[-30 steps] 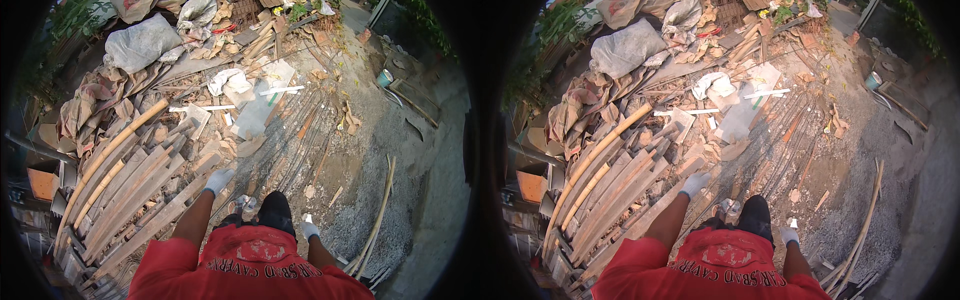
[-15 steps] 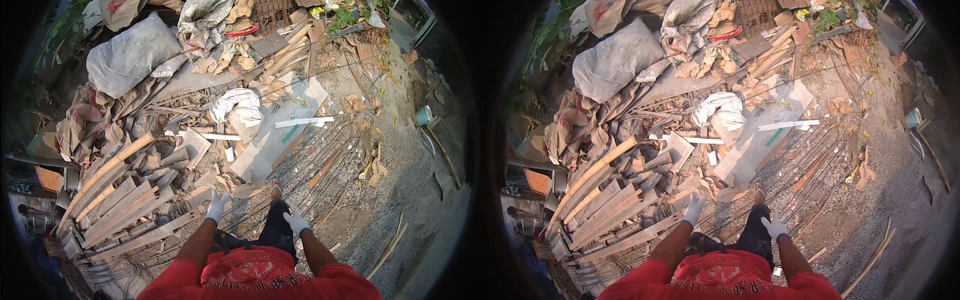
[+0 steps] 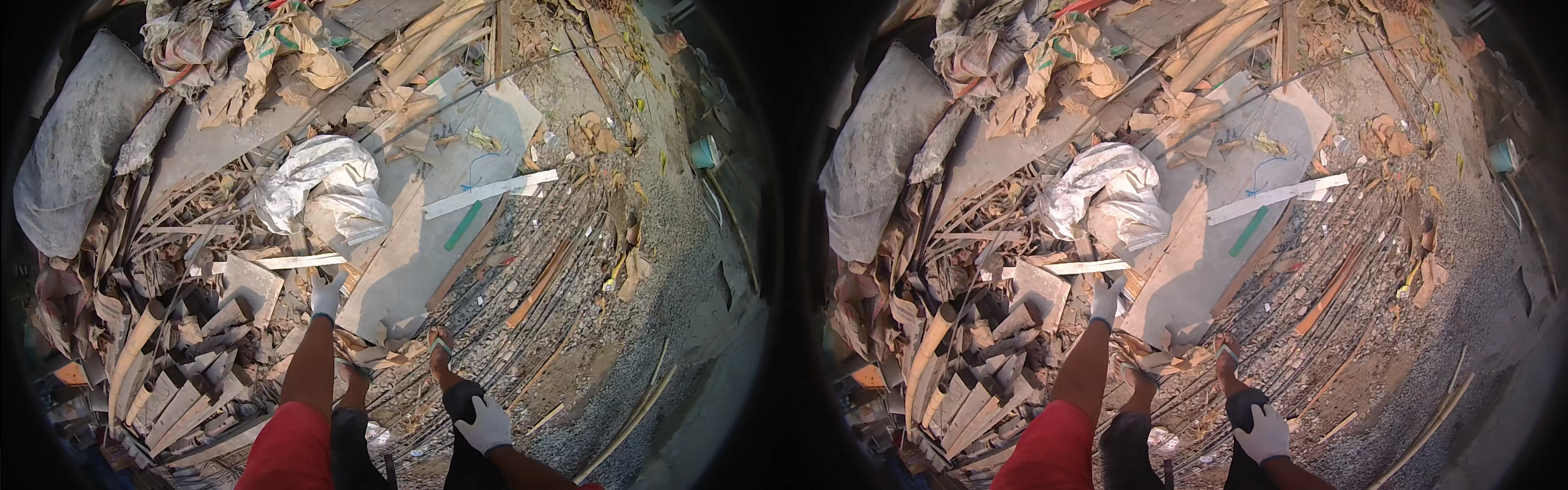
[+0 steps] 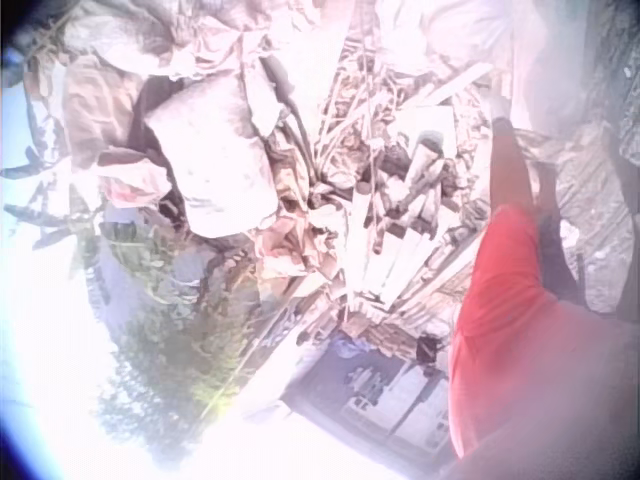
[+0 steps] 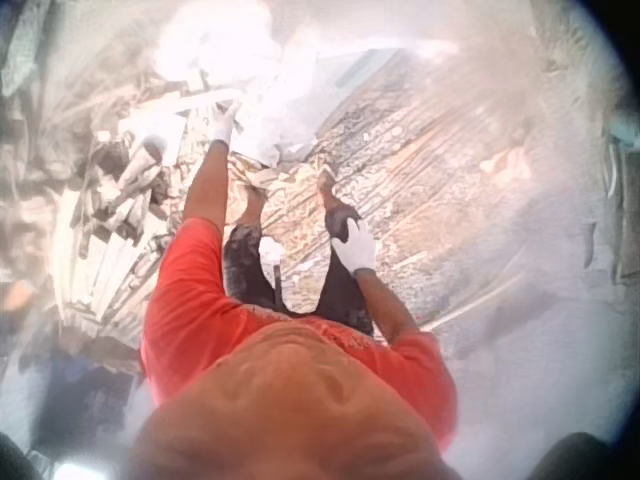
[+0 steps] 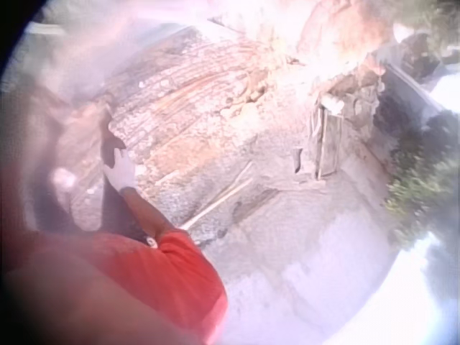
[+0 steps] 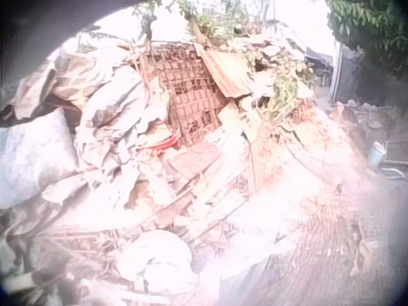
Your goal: The person walks through a construction site, picks up a piece of wood, and measures it with a tape measure. They then use a hand saw to cut the wood along the marked line and carry the cut piece away.
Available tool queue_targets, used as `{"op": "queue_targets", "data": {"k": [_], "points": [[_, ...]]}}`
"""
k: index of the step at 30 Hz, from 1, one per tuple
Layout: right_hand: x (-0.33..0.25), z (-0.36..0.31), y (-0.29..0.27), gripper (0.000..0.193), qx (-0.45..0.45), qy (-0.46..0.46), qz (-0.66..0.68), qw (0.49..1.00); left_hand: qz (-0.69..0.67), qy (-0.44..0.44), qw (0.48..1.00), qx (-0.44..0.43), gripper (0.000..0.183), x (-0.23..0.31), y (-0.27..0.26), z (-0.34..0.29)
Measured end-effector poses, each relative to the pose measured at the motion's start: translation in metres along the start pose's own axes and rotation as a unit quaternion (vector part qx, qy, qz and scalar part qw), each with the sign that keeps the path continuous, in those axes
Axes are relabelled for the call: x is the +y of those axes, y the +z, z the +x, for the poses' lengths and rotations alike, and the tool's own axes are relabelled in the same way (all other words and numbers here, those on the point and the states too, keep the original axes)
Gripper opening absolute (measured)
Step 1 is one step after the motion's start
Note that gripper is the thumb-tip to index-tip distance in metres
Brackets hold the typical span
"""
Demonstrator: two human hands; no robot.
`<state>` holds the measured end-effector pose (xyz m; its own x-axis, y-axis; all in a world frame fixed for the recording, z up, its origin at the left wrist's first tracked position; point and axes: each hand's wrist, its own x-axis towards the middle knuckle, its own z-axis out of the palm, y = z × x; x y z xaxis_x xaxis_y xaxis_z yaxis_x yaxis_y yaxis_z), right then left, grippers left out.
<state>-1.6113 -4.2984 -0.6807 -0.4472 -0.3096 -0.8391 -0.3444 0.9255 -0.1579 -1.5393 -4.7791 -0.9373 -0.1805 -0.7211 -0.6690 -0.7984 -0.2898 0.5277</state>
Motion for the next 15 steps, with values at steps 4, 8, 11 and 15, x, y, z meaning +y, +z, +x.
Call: {"op": "queue_targets", "data": {"k": [4,8,11,15], "points": [[-0.009,0.020,-0.016,0.077,0.020,0.002,0.003,1.000,-0.109,-0.015,0.990,0.090,0.128,-0.001,0.024,0.125],[-0.004,0.022,-0.007,0.080,0.009,0.061,0.016,0.998,-0.325,-0.049,0.938,-0.111,0.070,-0.007,0.057,0.170],[-0.016,0.030,-0.010,0.079,0.019,0.038,0.023,0.999,-0.327,-0.010,0.943,-0.065,0.042,0.011,0.028,0.184],[-0.018,0.010,0.002,0.078,0.023,0.037,0.001,0.999,-0.305,0.066,0.950,-0.025,0.042,0.065,-0.008,0.125]]}}
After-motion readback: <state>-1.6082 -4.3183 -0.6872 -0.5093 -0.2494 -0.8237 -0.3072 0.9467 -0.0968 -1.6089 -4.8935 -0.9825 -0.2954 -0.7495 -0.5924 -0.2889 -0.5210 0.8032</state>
